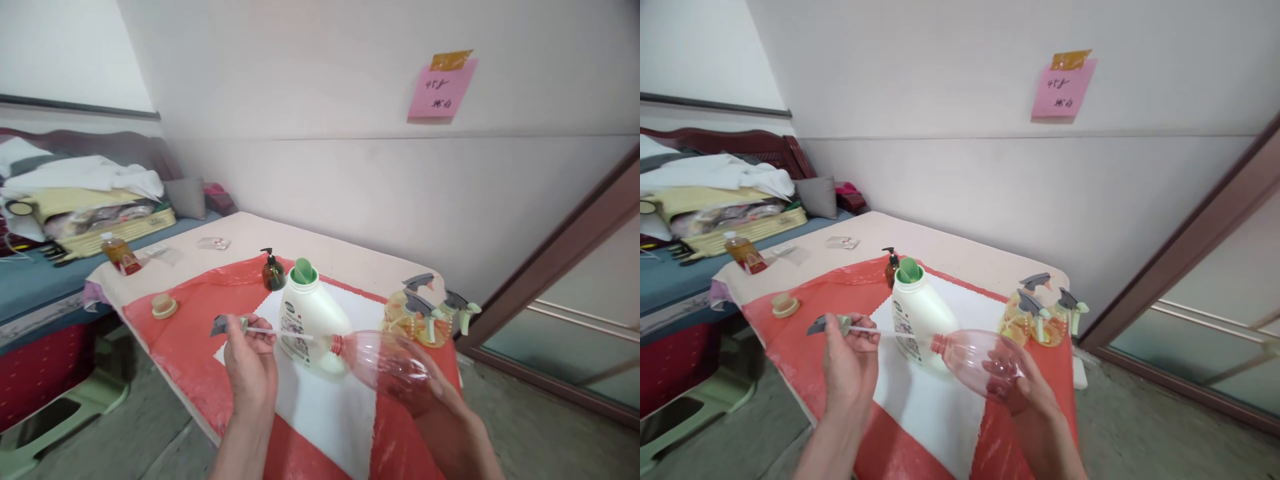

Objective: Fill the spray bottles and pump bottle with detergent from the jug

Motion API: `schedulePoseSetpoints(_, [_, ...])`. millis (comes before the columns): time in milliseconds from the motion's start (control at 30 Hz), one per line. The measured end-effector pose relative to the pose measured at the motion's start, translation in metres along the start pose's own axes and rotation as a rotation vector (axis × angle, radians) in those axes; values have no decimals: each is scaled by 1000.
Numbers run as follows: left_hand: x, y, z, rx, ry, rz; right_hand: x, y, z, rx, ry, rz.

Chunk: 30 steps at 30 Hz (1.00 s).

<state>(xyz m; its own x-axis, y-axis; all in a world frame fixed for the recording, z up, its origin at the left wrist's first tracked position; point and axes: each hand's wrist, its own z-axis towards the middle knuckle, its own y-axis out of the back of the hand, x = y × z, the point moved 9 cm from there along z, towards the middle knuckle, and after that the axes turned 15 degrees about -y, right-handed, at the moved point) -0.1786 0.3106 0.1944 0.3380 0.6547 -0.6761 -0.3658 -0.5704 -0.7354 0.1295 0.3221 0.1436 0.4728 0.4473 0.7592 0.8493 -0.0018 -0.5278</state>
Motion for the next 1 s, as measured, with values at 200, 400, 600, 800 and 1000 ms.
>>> schedulePoseSetpoints(200, [8, -11, -23, 76, 82, 28, -6, -2, 1, 16, -6, -56])
schedulePoseSetpoints(400, [16, -26, -79, 282, 168, 76, -16, -36, -17, 179, 0, 3])
schedulePoseSetpoints(600, [20, -32, -113, 365, 243, 67, -9, -41, -32, 229, 63, 57])
schedulePoseSetpoints(800, [23, -32, -113, 372, 250, 76, -11, -35, -34, 227, 81, 61])
schedulePoseSetpoints(1000, [23, -33, -110, 421, 246, 101, -6, -37, -37, 199, 117, 49])
